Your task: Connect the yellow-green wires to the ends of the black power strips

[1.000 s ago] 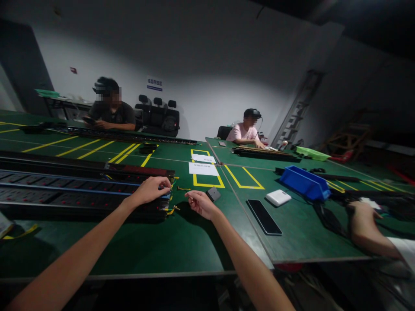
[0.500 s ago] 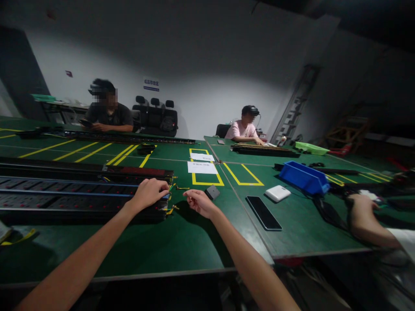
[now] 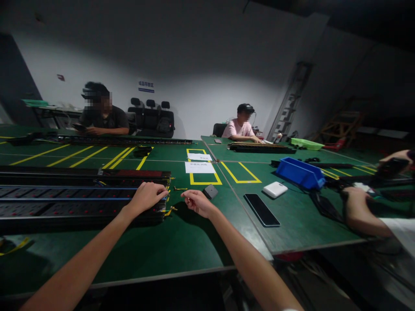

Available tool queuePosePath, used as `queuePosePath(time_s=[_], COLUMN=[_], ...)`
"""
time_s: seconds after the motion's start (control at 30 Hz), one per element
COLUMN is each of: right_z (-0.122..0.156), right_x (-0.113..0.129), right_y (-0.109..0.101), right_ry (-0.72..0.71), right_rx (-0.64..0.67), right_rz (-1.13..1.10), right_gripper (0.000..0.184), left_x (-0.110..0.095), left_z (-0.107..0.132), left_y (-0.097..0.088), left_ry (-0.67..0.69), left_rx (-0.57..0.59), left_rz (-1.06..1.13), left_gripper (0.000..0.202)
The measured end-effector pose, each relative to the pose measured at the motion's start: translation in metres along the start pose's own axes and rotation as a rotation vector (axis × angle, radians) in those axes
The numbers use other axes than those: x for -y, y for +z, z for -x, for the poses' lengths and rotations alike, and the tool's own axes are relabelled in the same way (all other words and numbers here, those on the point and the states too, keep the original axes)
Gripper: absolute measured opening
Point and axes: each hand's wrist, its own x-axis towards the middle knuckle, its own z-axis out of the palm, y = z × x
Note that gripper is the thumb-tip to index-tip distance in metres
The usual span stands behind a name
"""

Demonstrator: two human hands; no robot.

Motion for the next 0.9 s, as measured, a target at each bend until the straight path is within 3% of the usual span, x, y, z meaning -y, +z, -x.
queuePosePath(time_s=[0.4,0.63,0.9], right_z=[0.000,-0.003,-0.001], right_x=[0.000,-0.003,-0.003], right_y=[0.000,-0.002,-0.001], right_ry=[-0.003,-0.001,0.003], right_rx=[-0.011,-0.014,-0.007], right_rz=[0.029,0.051,0.046], right_gripper=[0.037,0.038,0.037], left_x=[-0.001,-0.002,0.000], left_z=[0.001,0.001,0.003], left_y=[0.009,0.014,0.008], left_ry=[0.043,0.098,0.026], left_rx=[-0.029,0.020,-0.087], left_rz=[-0.021,0.056,0.026], left_gripper=[0.039,0.041,0.034])
